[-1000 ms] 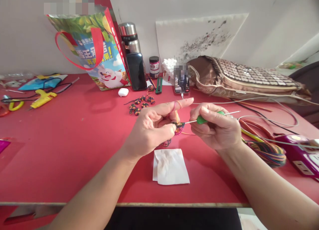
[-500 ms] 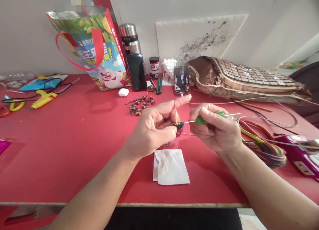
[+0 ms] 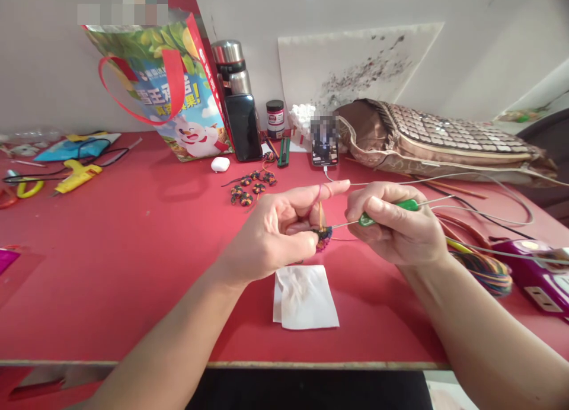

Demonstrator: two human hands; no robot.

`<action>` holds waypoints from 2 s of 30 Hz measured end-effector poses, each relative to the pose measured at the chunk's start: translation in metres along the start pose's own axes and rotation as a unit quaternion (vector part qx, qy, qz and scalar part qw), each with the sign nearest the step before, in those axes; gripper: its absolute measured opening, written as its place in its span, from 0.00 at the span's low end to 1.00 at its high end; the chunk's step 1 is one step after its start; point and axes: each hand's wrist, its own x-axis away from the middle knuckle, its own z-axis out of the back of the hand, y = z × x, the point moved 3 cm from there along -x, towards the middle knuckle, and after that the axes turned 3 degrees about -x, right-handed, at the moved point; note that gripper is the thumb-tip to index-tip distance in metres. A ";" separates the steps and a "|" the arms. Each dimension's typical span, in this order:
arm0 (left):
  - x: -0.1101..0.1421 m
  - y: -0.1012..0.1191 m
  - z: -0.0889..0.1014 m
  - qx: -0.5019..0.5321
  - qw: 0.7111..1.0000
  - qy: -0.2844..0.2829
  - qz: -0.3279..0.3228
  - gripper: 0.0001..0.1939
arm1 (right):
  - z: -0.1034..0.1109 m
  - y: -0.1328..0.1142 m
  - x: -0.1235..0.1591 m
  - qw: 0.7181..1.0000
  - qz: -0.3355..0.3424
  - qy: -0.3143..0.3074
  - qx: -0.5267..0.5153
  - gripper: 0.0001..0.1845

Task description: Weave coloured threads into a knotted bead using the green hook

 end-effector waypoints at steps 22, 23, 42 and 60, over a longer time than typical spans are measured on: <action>0.004 -0.005 -0.007 -0.243 0.970 0.018 0.015 0.36 | -0.003 -0.028 0.014 0.950 0.111 -0.036 0.290 0.17; 0.005 -0.007 -0.007 -0.280 0.960 0.022 -0.014 0.36 | -0.005 -0.028 0.014 0.944 0.120 -0.043 0.304 0.18; 0.006 -0.004 -0.007 -0.221 0.975 -0.009 0.002 0.39 | 0.004 -0.029 0.011 0.965 0.105 -0.041 0.236 0.10; 0.006 -0.002 -0.006 -0.213 0.977 -0.005 -0.007 0.39 | 0.004 -0.028 0.013 0.964 0.084 -0.015 0.252 0.18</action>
